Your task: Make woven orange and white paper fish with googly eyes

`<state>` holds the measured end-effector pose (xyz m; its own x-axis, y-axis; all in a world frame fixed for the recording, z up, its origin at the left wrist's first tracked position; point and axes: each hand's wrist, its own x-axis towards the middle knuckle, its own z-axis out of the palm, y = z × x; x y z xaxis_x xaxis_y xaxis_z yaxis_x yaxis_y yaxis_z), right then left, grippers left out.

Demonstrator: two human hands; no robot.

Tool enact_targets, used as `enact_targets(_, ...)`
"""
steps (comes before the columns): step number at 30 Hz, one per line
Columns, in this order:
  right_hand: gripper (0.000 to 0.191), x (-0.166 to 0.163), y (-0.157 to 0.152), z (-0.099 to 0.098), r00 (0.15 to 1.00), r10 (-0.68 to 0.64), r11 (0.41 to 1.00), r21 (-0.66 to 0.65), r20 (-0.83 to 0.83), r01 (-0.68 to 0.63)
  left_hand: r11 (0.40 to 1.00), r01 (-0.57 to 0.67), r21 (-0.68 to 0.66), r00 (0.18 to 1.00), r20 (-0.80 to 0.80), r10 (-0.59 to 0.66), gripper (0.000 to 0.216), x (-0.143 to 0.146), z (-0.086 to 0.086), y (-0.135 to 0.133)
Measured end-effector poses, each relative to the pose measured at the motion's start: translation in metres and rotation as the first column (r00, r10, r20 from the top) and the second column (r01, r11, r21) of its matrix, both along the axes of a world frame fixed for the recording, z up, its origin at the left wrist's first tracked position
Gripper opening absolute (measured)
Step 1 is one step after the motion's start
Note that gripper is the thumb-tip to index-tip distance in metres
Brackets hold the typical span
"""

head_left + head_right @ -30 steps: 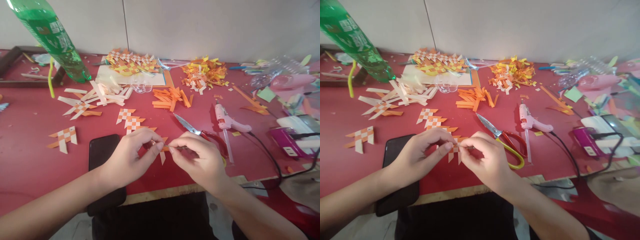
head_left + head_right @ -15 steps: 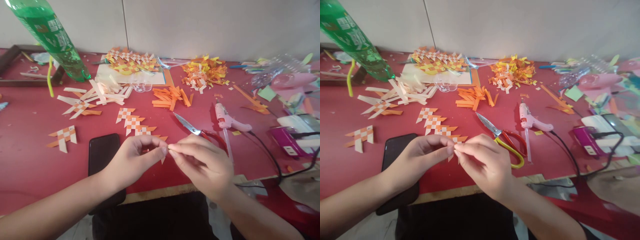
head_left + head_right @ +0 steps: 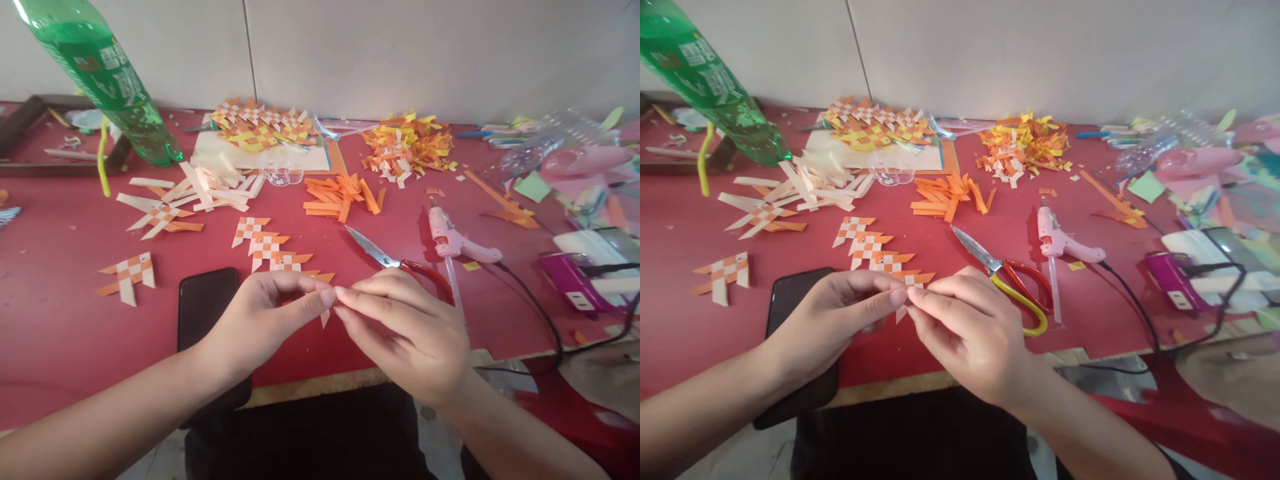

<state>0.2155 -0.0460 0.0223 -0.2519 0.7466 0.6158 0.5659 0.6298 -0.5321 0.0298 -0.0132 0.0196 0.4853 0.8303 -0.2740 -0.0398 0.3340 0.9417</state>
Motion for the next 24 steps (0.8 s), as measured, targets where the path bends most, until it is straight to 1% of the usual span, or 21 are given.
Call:
enact_targets(3,0.036,-0.0016,-0.0015,0.0007,0.999,-0.027,0.999,-0.018,-0.037,0.026,0.999,-0.011,-0.040,1.000,0.023,0.011,0.016,0.0017,-0.0014,-0.0009)
enact_targets(6,0.030,-0.0031,-0.0021,0.0027,0.996,-0.058,0.998,-0.027,-0.066,0.057,0.998,-0.006,-0.067,0.999,0.036,0.008,0.014,0.0037,-0.0012,-0.0011)
enact_targets(9,0.026,-0.0041,-0.0012,0.0041,0.993,-0.077,0.997,-0.028,-0.084,0.075,0.999,0.009,-0.042,1.000,0.026,-0.008,0.012,0.0046,0.0001,-0.0004)
enact_targets(14,0.025,-0.0040,-0.0002,0.0023,0.995,-0.049,0.998,-0.042,-0.084,0.046,1.000,0.006,0.011,1.000,-0.007,-0.006,0.013,0.0029,0.0003,0.0007)
enact_targets(16,0.023,-0.0040,-0.0017,0.0017,0.994,-0.083,0.995,-0.070,-0.073,0.078,0.998,-0.008,0.061,1.000,-0.012,0.009,0.013,0.0019,0.0002,0.0005)
enact_targets(18,0.019,-0.0046,-0.0039,0.0019,0.989,-0.139,0.986,-0.101,-0.058,0.133,0.989,-0.024,0.147,0.999,-0.043,0.031,0.011,0.0010,0.0007,-0.0003)
enact_targets(21,0.014,-0.0067,-0.0071,0.0027,0.982,-0.182,0.977,-0.123,-0.047,0.175,0.954,-0.048,0.297,0.989,-0.119,0.086,0.008,0.0004,0.0024,-0.0020)
enact_targets(24,0.013,-0.0086,-0.0092,0.0033,0.982,-0.186,0.975,-0.129,-0.044,0.179,0.920,-0.048,0.390,0.979,-0.166,0.122,0.007,0.0007,0.0040,-0.0033)
